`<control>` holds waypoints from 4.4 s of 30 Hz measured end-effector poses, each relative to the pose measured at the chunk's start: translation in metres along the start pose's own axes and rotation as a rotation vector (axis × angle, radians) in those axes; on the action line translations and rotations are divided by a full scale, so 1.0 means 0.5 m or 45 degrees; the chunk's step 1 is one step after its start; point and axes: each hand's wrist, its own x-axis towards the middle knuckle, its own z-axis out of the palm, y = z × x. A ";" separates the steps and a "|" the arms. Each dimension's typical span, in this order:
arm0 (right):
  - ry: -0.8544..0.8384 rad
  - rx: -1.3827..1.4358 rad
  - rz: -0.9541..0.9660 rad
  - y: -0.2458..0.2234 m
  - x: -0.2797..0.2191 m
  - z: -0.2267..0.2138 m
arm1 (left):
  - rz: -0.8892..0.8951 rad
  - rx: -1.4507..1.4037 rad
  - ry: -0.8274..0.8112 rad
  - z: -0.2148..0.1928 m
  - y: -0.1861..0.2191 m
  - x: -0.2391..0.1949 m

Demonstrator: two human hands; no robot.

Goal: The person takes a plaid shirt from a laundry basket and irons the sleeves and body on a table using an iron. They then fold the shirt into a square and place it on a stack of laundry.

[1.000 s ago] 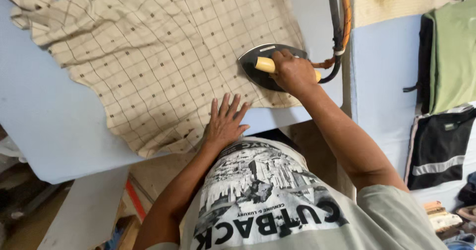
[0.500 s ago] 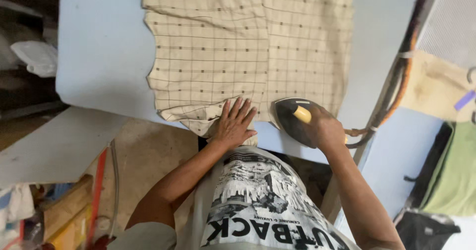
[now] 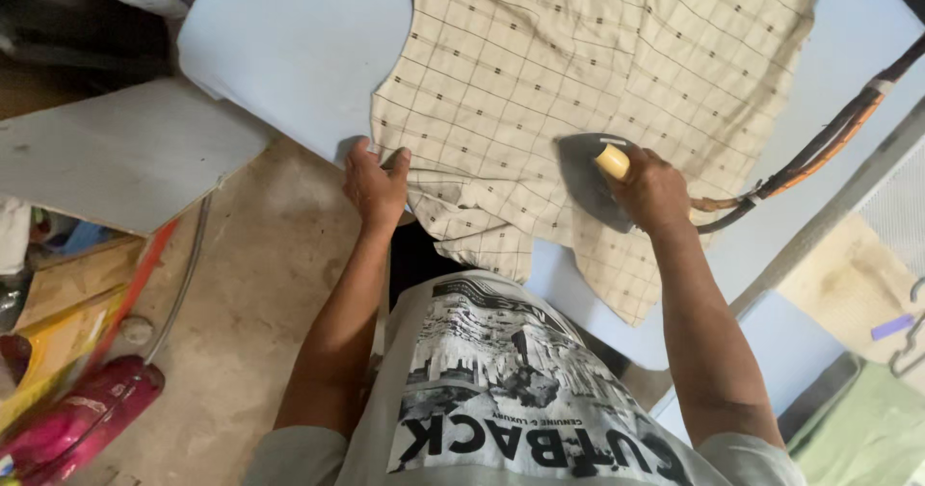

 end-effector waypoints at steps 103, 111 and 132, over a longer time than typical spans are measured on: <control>0.130 -0.144 -0.250 -0.022 0.519 -0.069 | 0.331 -0.228 -0.135 0.190 0.205 0.525; -0.051 -0.295 -0.497 -0.205 0.541 -0.016 | 0.294 -0.152 -0.202 0.185 0.192 0.513; 0.062 -0.164 -0.311 -0.353 0.675 0.029 | 0.092 0.087 -0.412 -0.042 0.037 0.188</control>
